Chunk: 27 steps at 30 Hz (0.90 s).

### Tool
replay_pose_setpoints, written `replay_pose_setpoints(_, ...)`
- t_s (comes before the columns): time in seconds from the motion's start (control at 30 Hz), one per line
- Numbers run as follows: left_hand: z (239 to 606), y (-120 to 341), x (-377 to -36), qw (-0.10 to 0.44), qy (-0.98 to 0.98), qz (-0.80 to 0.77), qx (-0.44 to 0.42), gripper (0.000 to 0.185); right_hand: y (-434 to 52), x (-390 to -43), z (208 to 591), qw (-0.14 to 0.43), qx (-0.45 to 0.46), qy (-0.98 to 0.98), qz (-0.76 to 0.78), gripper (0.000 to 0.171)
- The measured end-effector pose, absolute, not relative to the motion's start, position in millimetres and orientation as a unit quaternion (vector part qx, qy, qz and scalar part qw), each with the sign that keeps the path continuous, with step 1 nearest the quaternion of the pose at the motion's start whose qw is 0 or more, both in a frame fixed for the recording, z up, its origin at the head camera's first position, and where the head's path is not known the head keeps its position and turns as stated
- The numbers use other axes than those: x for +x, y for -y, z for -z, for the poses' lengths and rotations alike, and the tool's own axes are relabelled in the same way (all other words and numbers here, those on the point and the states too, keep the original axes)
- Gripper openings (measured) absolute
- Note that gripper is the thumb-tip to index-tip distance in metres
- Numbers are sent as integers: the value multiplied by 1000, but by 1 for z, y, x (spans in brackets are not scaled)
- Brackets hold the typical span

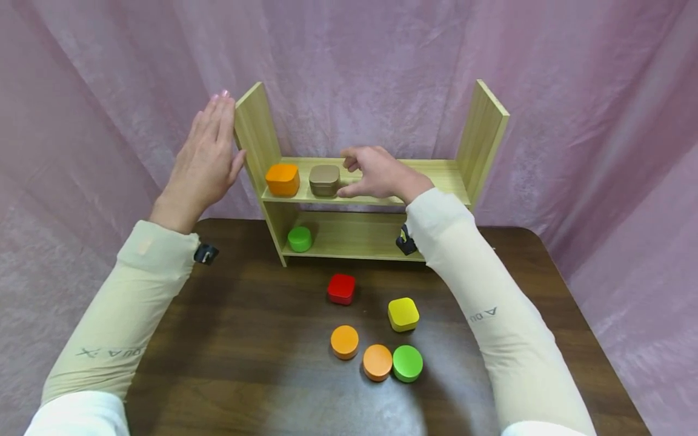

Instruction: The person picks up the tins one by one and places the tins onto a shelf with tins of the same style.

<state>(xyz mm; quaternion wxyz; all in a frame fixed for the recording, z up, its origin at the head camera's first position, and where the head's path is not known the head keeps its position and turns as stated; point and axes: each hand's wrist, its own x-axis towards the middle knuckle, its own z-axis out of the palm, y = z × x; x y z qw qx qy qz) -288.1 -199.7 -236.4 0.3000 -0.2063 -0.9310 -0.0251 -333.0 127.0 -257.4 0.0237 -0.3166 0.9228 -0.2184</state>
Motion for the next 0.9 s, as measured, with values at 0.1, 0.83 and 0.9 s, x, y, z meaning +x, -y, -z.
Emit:
replay_pose_setpoints(0.1, 237, 201, -289, 299, 932, 25, -204, 80, -135, -325, 248, 6, -327, -924, 199, 83)
replay_pose_setpoints(0.83, 235, 202, -291, 304, 930, 20, -204, 80, -208, -236, 233, -11, -373, -918, 134, 68)
replay_pose_setpoints(0.9, 235, 203, -291, 305, 930, 22, -203, 80, -214, -233, 242, -11, -378, -916, 135, 69)
